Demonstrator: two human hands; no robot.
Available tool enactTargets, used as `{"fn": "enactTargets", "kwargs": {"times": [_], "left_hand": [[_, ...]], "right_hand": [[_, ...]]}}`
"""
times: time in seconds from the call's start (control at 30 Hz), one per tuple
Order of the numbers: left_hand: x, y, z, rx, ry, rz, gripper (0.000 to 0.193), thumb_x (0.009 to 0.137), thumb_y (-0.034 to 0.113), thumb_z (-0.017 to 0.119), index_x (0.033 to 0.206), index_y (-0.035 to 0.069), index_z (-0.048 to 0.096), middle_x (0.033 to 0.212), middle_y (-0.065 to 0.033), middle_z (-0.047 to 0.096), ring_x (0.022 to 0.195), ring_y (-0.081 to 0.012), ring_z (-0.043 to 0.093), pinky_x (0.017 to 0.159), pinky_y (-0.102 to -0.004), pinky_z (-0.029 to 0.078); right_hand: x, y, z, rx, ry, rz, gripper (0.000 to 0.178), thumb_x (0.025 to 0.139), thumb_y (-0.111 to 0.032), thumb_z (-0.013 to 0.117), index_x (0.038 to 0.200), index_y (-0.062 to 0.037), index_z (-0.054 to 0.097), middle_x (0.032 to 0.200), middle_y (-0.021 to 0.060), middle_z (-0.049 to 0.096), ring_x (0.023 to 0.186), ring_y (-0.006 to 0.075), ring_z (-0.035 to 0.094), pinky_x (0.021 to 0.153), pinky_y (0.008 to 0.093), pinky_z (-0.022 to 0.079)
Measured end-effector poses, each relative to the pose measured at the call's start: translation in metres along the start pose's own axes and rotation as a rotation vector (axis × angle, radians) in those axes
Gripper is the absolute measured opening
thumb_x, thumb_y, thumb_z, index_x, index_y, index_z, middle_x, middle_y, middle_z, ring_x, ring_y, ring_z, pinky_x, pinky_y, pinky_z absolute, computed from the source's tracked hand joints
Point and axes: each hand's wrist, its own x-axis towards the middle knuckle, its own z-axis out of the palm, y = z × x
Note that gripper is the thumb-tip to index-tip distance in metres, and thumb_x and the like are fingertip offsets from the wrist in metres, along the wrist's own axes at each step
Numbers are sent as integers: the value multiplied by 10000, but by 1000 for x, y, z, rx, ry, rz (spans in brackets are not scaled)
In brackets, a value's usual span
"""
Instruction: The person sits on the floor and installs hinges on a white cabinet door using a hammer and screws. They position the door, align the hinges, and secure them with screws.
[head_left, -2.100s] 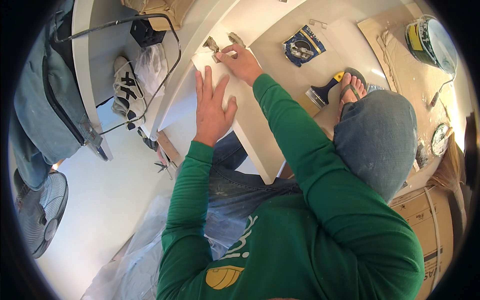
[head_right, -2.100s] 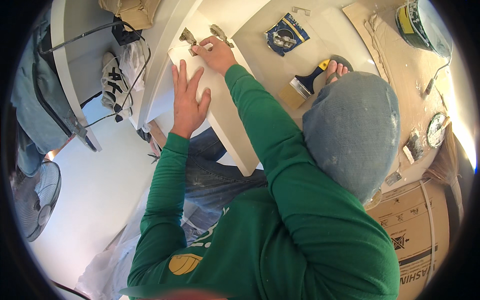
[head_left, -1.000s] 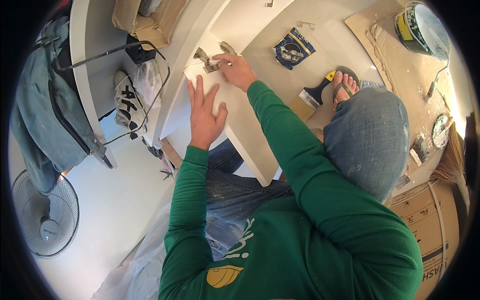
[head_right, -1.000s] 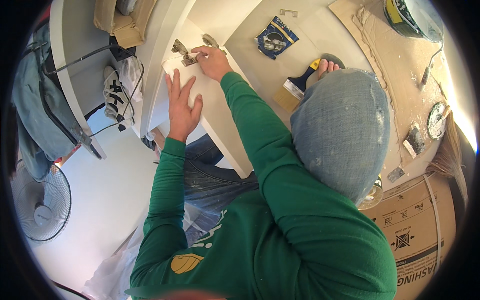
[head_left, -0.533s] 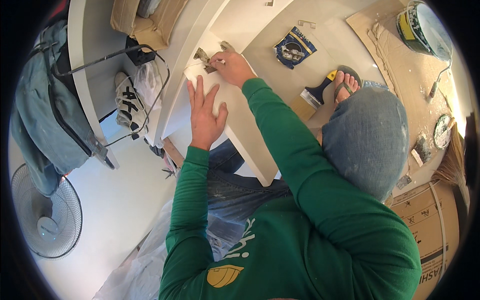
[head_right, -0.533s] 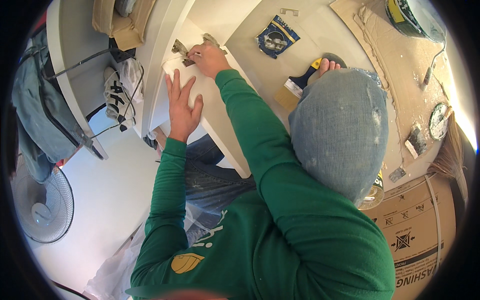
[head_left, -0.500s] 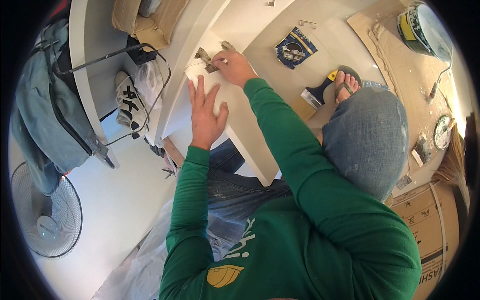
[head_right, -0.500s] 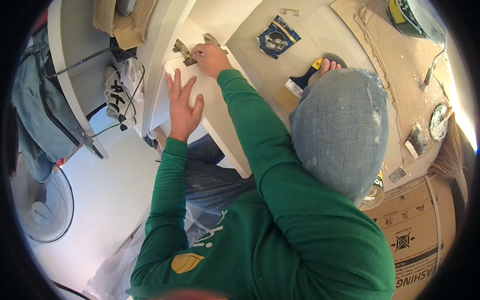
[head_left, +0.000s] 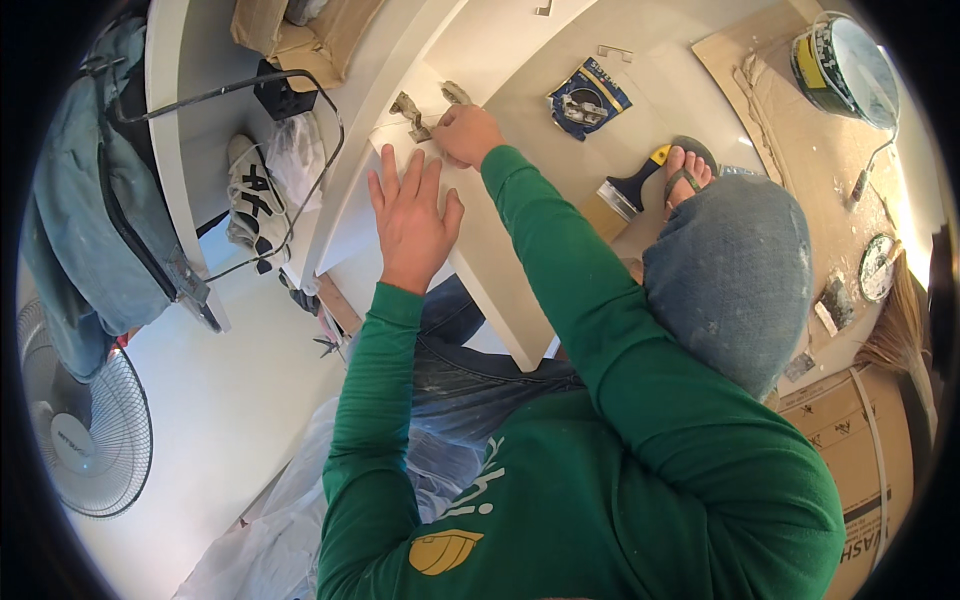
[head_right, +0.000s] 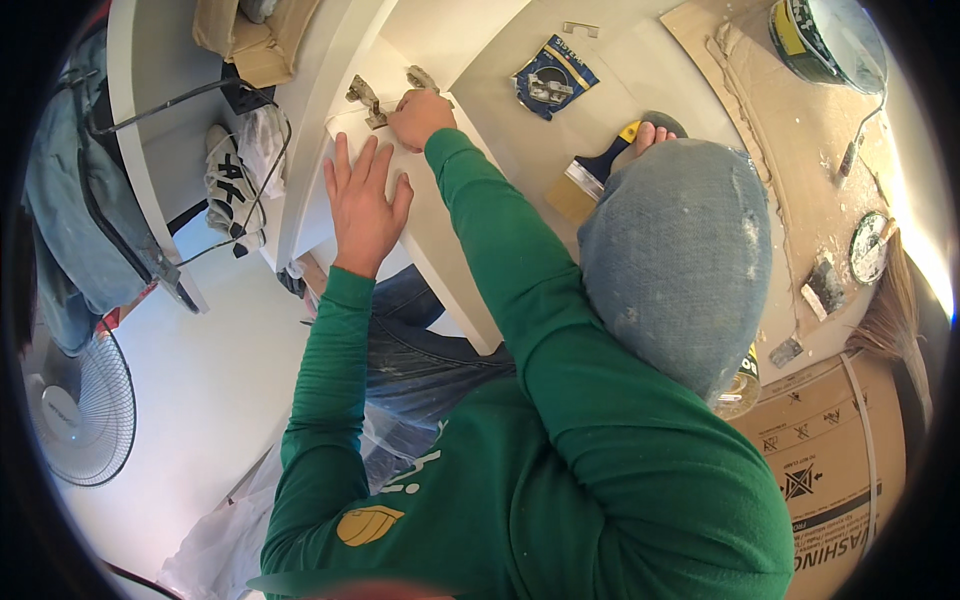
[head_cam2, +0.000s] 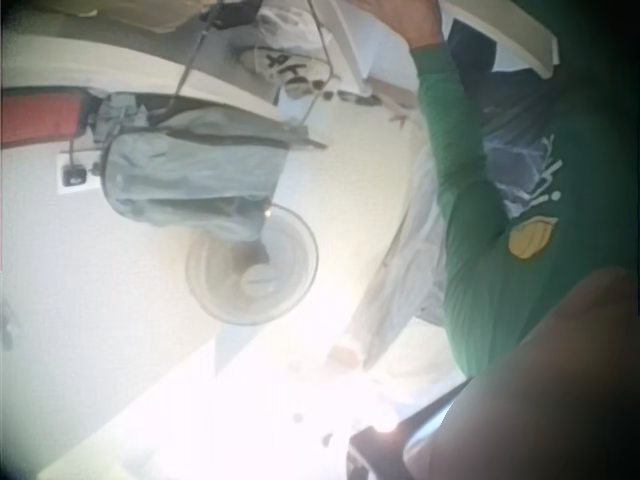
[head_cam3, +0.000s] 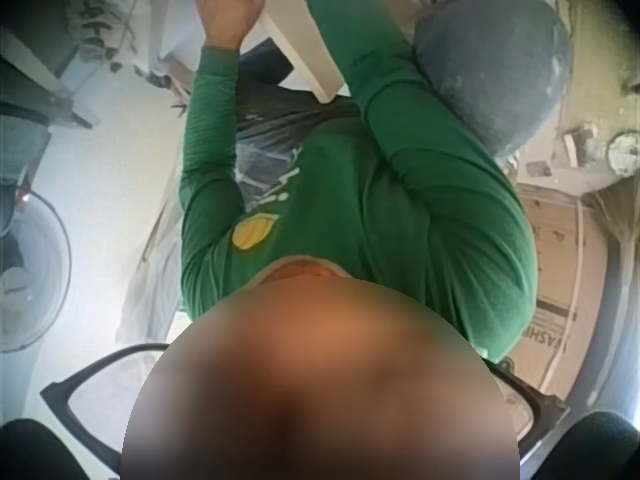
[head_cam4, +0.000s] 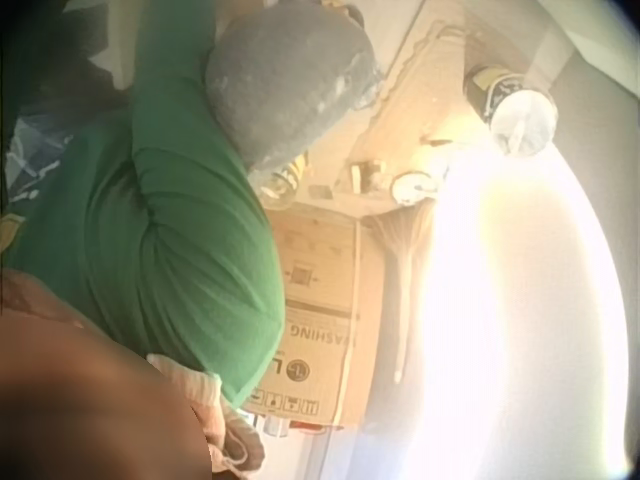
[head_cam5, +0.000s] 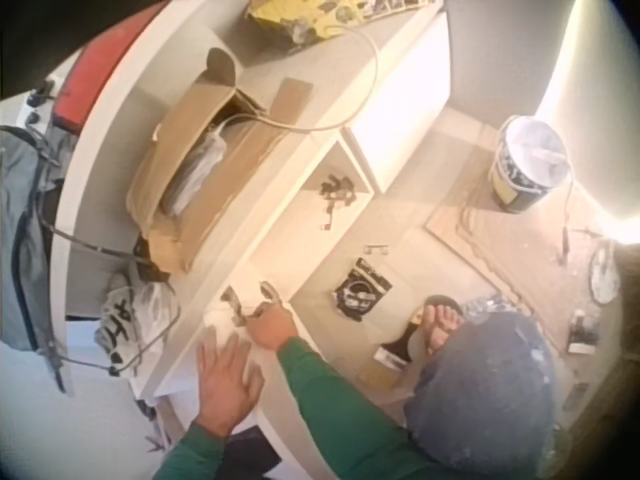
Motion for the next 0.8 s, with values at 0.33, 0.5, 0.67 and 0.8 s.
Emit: {"fn": "enactTargets", "kwargs": {"times": [0.33, 0.5, 0.67, 0.8], "left_hand": [[31, -11, -2, 270, -144, 60, 577, 965, 249, 665, 1480, 2, 586, 1545, -174, 544, 1539, -417, 364, 1259, -632, 265], [41, -16, -4, 350, -242, 100, 616, 952, 252, 644, 1488, -36, 549, 1569, -186, 512, 1548, -402, 349, 1259, -618, 264], [45, -15, -6, 434, -273, 125, 613, 952, 274, 626, 1478, -35, 561, 1544, -181, 526, 1526, -386, 373, 1235, -600, 298], [48, -14, -8, 438, -291, 132, 614, 942, 268, 629, 1466, -45, 567, 1526, -176, 536, 1507, -376, 390, 1213, -600, 318]], "right_hand": [[11, 4, -18, 520, -246, 174, 260, 926, -142, 821, 1049, 72, 741, 903, 155, 757, 742, 240, 761, 717, 359, 678], [7, 12, -13, 540, -168, 85, 287, 936, -171, 828, 1053, 76, 738, 900, 151, 746, 717, 231, 746, 698, 359, 667], [6, 21, -4, 713, -107, 119, 210, 938, -92, 812, 993, 84, 712, 788, 143, 718, 597, 214, 691, 544, 350, 613], [6, 26, 5, 699, -77, 88, 185, 940, -88, 807, 1007, 53, 708, 741, 112, 689, 552, 179, 636, 471, 326, 518]]}}
